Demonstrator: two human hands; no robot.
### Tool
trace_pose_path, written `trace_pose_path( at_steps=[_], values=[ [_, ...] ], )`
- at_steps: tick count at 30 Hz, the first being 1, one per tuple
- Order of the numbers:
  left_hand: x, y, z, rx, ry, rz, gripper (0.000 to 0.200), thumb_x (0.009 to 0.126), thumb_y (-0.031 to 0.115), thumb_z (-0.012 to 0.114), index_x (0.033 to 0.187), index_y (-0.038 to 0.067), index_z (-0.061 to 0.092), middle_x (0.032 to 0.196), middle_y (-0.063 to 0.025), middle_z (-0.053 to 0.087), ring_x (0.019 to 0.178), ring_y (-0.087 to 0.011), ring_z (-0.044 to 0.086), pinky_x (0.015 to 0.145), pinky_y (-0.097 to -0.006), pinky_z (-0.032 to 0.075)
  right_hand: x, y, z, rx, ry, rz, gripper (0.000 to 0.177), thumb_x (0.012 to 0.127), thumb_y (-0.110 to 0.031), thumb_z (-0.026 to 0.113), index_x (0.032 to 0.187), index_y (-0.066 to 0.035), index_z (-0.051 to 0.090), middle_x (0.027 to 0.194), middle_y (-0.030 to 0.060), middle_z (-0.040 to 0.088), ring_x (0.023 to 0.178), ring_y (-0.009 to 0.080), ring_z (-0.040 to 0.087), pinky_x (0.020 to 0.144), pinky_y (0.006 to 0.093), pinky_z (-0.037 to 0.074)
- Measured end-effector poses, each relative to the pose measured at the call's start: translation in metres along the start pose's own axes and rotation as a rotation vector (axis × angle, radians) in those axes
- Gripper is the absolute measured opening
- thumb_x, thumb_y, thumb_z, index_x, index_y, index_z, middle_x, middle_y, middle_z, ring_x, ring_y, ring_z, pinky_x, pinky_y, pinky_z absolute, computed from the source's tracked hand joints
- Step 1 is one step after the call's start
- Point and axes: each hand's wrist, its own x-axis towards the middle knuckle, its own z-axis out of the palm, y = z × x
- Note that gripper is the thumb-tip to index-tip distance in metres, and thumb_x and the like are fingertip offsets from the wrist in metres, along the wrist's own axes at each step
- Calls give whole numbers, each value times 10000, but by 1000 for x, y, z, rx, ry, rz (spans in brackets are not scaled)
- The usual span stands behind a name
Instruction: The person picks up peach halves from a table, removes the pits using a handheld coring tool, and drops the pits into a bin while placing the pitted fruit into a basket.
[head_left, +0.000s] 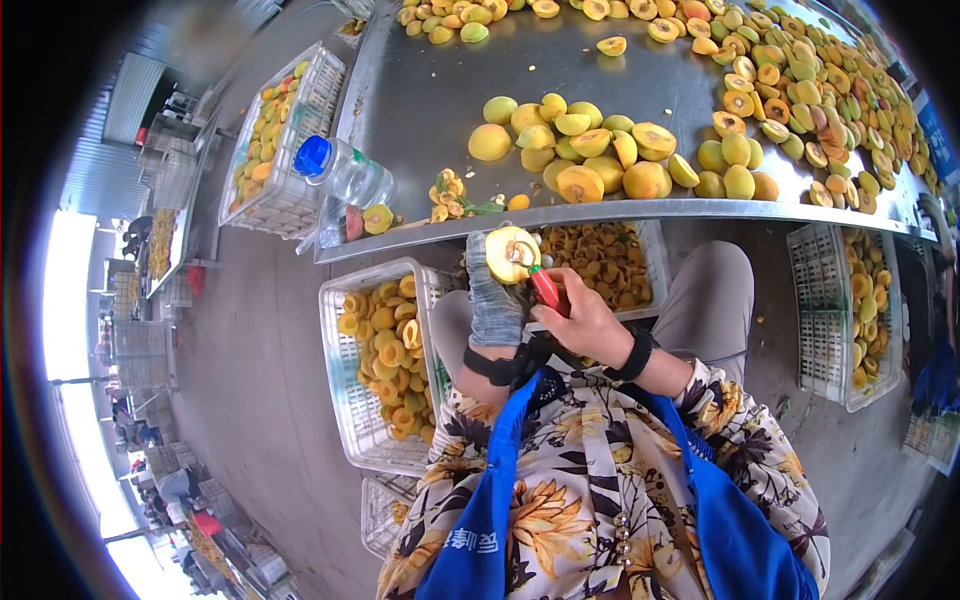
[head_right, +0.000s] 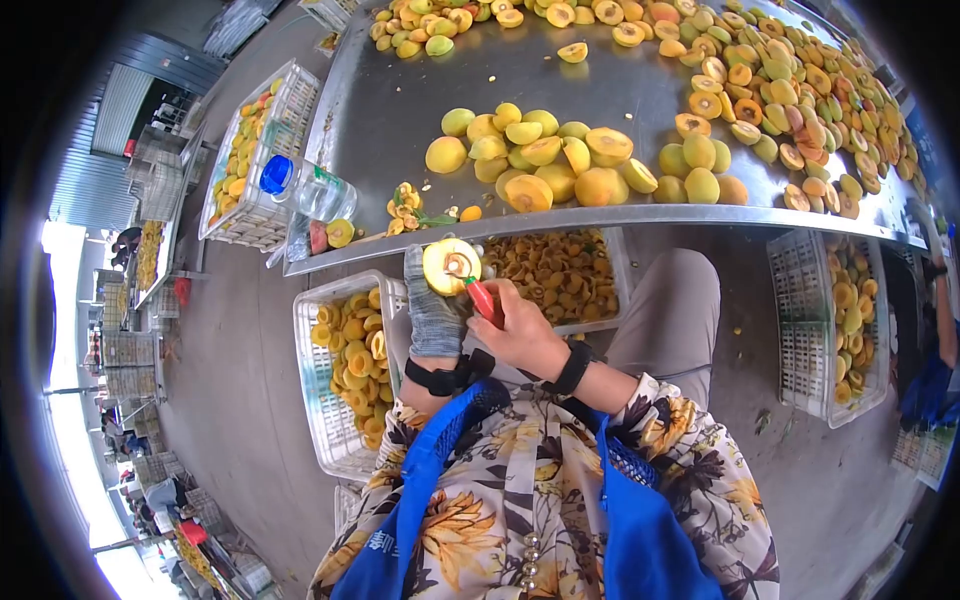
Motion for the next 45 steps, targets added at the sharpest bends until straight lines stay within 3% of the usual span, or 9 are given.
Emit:
trace_pose_path(
  at_steps=[5,8,9,16,21,28,34,41,45],
  values=[
    [5,3,-16,-99,-55,-77,452,867,455,474,1019,33,530,833,-111,606,763,-232,606,660,-386,525,-10,15,-7,-204,5,-102,346,815,-179,588,1071,0,440,764,235,578,715,395,579,616,424,453],
    [4,-9,-13,-28,-30,27,397,883,401,474,1017,31,530,858,-104,602,767,-225,605,653,-368,530,-15,16,-6,-197,-1,-116,342,819,-175,581,1070,3,432,718,238,571,674,400,579,589,433,449],
    [4,-10,-16,-35,-25,-1,389,871,401,475,1023,51,548,932,-104,604,828,-251,591,730,-390,505,-17,15,-6,-201,2,-113,342,819,-175,581,1070,3,432,718,238,571,674,400,579,589,433,449],
    [2,-21,-13,-39,25,-35,383,881,386,493,1050,46,536,965,-110,598,851,-238,586,765,-370,501,-22,16,-4,-276,-4,-58,278,815,-142,573,955,7,385,630,242,544,615,419,557,533,463,426],
    [-4,-29,-8,153,-81,203,386,887,366,508,1095,42,521,985,-111,596,871,-201,587,784,-316,494,-29,17,-3,-301,52,-69,274,799,-103,567,935,12,359,631,249,541,621,430,548,533,478,413],
    [-12,-28,3,89,-86,89,366,880,343,532,1098,50,523,985,-107,594,858,-197,593,766,-309,503,-31,13,-3,-284,79,-75,257,788,-71,549,940,19,363,626,250,538,617,432,544,541,482,416],
    [-12,-37,3,271,-55,347,373,866,331,548,1087,30,545,946,-107,602,812,-210,606,696,-316,530,-33,12,-5,-294,2,19,227,772,-48,526,930,40,390,651,265,550,634,437,552,560,477,430],
    [3,-11,-7,227,-312,-305,349,858,279,549,1076,7,531,915,-166,620,757,-238,626,669,-320,534,-33,25,-14,-342,-175,119,264,751,-70,556,974,21,448,722,241,570,701,414,568,611,415,454],
    [-1,-14,-5,208,-228,-128,340,865,292,555,1049,6,552,912,-143,622,755,-214,620,673,-307,531,-32,28,-18,-215,-193,147,266,763,-120,597,959,6,470,732,206,578,684,359,585,618,379,457]
  ],
)
